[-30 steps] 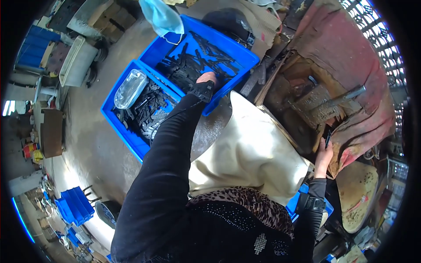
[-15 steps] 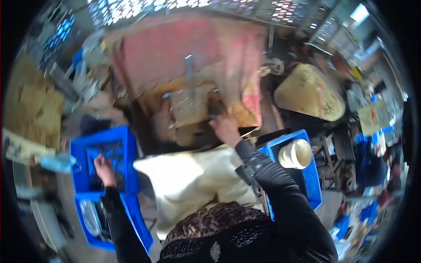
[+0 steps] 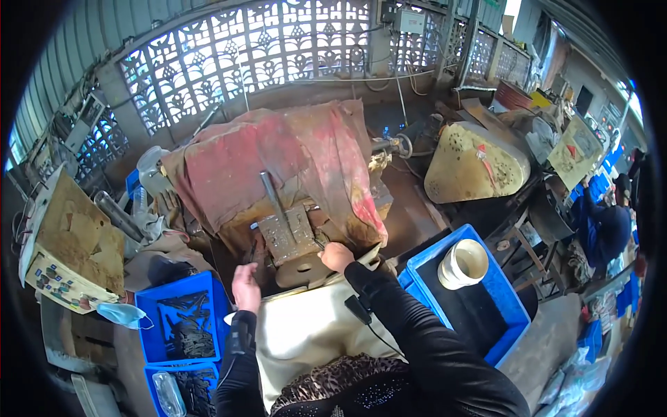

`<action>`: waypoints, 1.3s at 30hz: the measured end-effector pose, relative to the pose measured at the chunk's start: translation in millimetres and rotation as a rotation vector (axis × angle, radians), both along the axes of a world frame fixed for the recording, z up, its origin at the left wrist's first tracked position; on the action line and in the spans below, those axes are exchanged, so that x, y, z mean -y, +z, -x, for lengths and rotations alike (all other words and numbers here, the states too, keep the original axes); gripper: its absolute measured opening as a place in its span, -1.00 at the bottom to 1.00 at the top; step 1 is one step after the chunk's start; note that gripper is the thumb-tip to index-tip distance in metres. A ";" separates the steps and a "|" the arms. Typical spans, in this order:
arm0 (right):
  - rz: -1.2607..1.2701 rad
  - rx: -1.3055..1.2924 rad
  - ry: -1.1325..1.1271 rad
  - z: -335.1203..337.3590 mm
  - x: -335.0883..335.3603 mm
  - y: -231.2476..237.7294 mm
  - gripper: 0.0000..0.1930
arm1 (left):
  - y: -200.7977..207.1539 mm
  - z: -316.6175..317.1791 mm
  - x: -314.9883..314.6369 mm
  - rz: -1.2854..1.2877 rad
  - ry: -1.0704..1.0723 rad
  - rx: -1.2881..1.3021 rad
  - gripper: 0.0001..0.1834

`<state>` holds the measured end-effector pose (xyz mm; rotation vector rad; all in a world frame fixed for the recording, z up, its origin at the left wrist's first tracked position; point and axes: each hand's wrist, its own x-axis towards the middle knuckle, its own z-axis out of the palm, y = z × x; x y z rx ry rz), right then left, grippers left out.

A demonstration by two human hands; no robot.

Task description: The person picks up metal pieces from a blue bin, holds them against a grinding wheel, and places them into another blue bin. They then pick up a pair of glasses to inspect them before returning to grinding more metal pieces.

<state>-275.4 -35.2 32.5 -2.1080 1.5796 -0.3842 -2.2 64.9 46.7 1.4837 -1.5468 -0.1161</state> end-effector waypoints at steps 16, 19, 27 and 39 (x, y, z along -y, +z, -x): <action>0.212 0.178 -0.149 0.6 1.9 18.7 -0.68 | 13.7 19.3 -4.1 -0.354 0.217 0.278 -0.79; 0.257 0.189 -0.174 6.9 5.7 16.8 -0.67 | 16.4 19.2 -5.1 -0.355 0.222 0.280 -0.81; 0.315 0.128 -0.256 19.4 4.7 17.5 -0.65 | 20.2 20.3 -9.1 -0.359 0.236 0.276 -0.83; 0.458 0.207 -0.356 11.6 -2.9 18.8 -0.67 | 24.4 24.2 -8.4 -0.363 0.249 0.293 -0.84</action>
